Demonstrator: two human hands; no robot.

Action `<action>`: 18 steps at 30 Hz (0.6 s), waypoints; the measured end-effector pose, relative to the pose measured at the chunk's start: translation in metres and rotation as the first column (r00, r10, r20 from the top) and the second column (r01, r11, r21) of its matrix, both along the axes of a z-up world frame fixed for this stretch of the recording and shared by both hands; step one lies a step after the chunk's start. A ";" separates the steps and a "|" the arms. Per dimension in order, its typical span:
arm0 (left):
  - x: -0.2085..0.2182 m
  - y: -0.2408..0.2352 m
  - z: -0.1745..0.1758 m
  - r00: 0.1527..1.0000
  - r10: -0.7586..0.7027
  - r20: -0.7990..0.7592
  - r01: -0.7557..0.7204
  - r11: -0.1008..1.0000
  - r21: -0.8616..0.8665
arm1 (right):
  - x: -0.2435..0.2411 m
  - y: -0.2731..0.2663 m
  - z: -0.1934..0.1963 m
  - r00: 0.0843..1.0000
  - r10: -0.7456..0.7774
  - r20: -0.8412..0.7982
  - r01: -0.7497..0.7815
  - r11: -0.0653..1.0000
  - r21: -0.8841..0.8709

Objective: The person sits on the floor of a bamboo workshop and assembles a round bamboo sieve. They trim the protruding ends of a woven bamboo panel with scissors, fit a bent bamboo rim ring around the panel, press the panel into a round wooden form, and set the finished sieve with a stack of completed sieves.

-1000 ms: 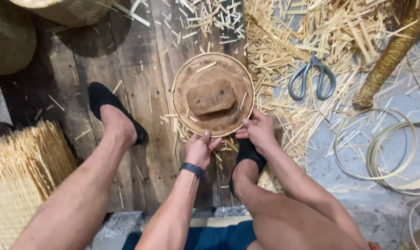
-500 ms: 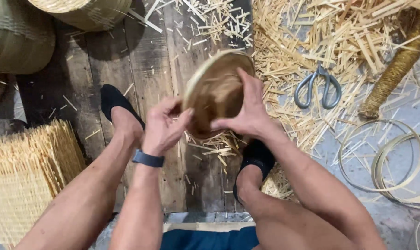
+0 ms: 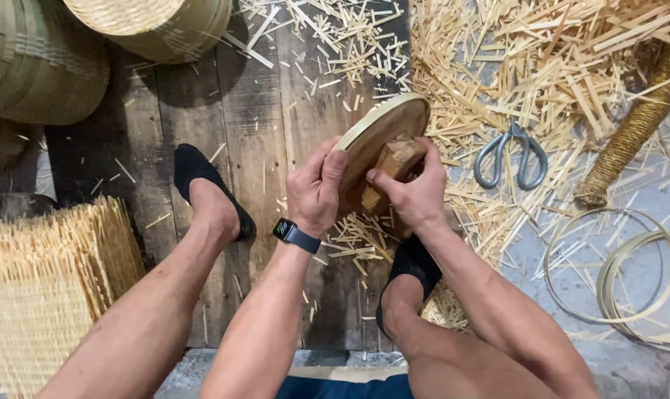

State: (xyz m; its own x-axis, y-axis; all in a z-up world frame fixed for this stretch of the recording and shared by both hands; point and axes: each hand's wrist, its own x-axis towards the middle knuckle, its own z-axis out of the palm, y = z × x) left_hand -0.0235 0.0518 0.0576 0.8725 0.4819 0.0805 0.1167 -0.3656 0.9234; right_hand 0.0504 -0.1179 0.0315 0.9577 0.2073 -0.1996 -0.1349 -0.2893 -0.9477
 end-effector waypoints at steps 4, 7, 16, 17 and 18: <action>0.003 0.014 -0.027 0.984 0.050 -0.170 -0.051 0.999 -0.005 | 0.004 -0.023 0.004 0.986 0.079 -0.144 -0.059 0.989 0.136; -0.001 0.045 -0.044 0.953 0.191 -0.234 -0.187 0.982 0.037 | -0.001 -0.069 -0.024 0.922 0.150 -0.358 0.079 0.831 0.551; -0.025 0.141 0.012 0.723 0.516 -0.460 -0.691 0.558 -0.460 | -0.026 -0.070 -0.076 0.759 0.175 -0.628 0.377 0.667 0.642; -0.029 0.146 0.012 0.748 0.500 -0.436 -0.657 0.471 -0.588 | -0.032 -0.055 -0.075 0.739 0.161 -0.654 0.342 0.747 0.570; -0.033 0.140 0.016 0.745 0.504 -0.437 -0.661 0.473 -0.582 | -0.037 -0.051 -0.067 0.736 0.166 -0.657 0.344 0.745 0.572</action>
State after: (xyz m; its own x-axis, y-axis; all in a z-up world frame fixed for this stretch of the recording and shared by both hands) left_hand -0.0565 0.1920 0.0735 0.3247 0.7256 -0.6067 0.2488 0.5534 0.7949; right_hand 0.0138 -0.1690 -0.0357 0.6590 0.4420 -0.6085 -0.7520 0.3750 -0.5420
